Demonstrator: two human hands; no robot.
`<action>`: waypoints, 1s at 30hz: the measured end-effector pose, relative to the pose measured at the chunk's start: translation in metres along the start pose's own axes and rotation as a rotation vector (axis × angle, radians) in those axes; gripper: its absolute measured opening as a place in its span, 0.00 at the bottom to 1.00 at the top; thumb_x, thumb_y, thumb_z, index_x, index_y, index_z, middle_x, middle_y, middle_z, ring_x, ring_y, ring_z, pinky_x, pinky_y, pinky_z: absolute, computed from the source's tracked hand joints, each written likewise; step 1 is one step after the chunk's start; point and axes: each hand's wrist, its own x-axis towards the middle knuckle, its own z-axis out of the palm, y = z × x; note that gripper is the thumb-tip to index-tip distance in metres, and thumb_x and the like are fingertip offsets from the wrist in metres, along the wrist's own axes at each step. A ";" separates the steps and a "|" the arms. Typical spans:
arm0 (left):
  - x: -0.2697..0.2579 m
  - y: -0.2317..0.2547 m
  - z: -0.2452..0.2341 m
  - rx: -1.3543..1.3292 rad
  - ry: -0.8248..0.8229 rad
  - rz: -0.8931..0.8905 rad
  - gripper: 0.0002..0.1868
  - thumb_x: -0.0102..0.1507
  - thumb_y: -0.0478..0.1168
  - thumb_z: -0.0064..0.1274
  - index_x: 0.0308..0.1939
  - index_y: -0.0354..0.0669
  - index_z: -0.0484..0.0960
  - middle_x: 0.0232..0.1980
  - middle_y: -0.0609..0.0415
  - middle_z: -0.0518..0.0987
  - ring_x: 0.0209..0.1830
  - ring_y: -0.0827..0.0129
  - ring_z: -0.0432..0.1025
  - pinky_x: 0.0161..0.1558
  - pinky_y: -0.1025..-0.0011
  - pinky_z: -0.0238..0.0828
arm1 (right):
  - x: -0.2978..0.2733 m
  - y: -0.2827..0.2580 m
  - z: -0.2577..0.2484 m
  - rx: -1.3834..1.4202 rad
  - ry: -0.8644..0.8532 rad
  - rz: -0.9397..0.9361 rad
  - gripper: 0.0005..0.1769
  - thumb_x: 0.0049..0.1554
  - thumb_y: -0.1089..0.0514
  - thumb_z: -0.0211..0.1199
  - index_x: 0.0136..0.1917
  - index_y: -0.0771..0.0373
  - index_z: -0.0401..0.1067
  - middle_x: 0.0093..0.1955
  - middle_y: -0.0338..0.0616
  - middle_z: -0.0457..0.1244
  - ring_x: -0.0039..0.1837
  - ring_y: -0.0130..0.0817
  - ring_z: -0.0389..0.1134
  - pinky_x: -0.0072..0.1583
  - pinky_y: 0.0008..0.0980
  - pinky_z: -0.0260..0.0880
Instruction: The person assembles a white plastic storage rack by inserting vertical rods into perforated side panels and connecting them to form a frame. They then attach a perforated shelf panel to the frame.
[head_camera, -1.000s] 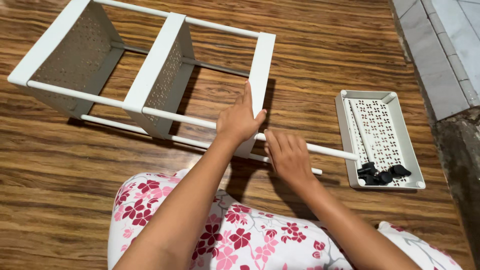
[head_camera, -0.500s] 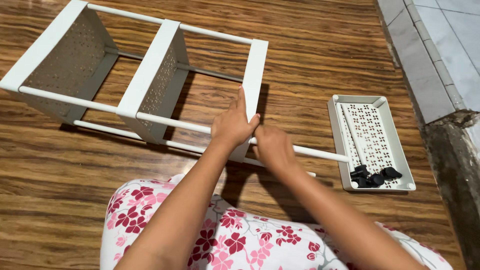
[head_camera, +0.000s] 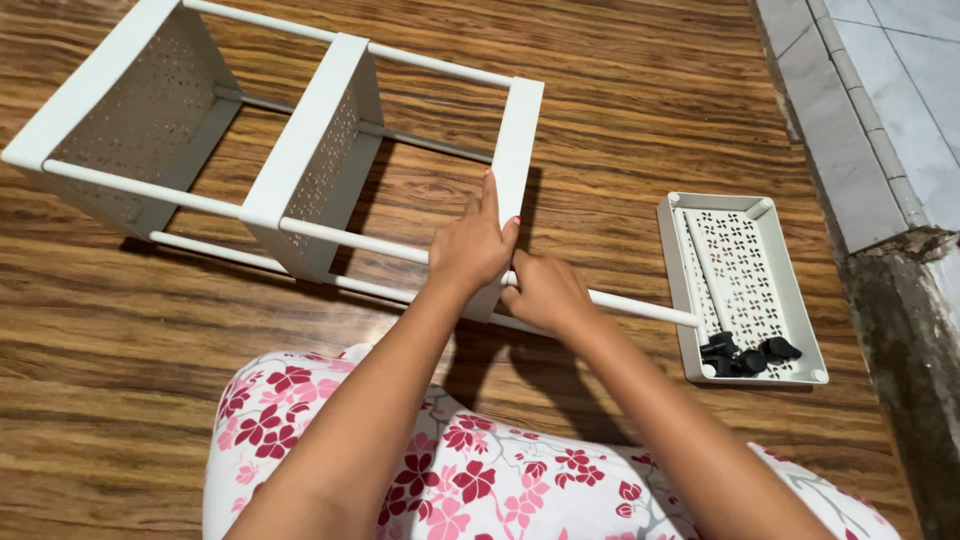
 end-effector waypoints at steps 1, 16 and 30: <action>0.002 0.000 0.000 -0.003 0.001 0.005 0.43 0.69 0.58 0.34 0.81 0.45 0.37 0.70 0.38 0.67 0.56 0.45 0.75 0.53 0.50 0.72 | -0.009 0.002 0.004 -0.029 0.131 -0.084 0.18 0.49 0.53 0.68 0.47 0.65 0.69 0.47 0.56 0.66 0.53 0.54 0.68 0.52 0.55 0.66; -0.005 0.002 -0.002 0.001 -0.034 -0.020 0.46 0.67 0.59 0.38 0.82 0.46 0.37 0.71 0.35 0.67 0.57 0.44 0.75 0.56 0.50 0.72 | 0.062 0.082 0.035 0.331 -1.038 0.219 0.41 0.65 0.38 0.71 0.28 0.66 0.54 0.31 0.66 0.49 0.35 0.56 0.48 0.39 0.54 0.53; -0.005 0.000 -0.002 -0.007 -0.019 0.005 0.46 0.67 0.58 0.40 0.81 0.44 0.37 0.72 0.37 0.65 0.52 0.43 0.76 0.51 0.49 0.74 | -0.025 0.053 0.059 -0.218 0.183 0.139 0.15 0.50 0.47 0.71 0.41 0.59 0.75 0.34 0.52 0.64 0.41 0.50 0.67 0.44 0.48 0.65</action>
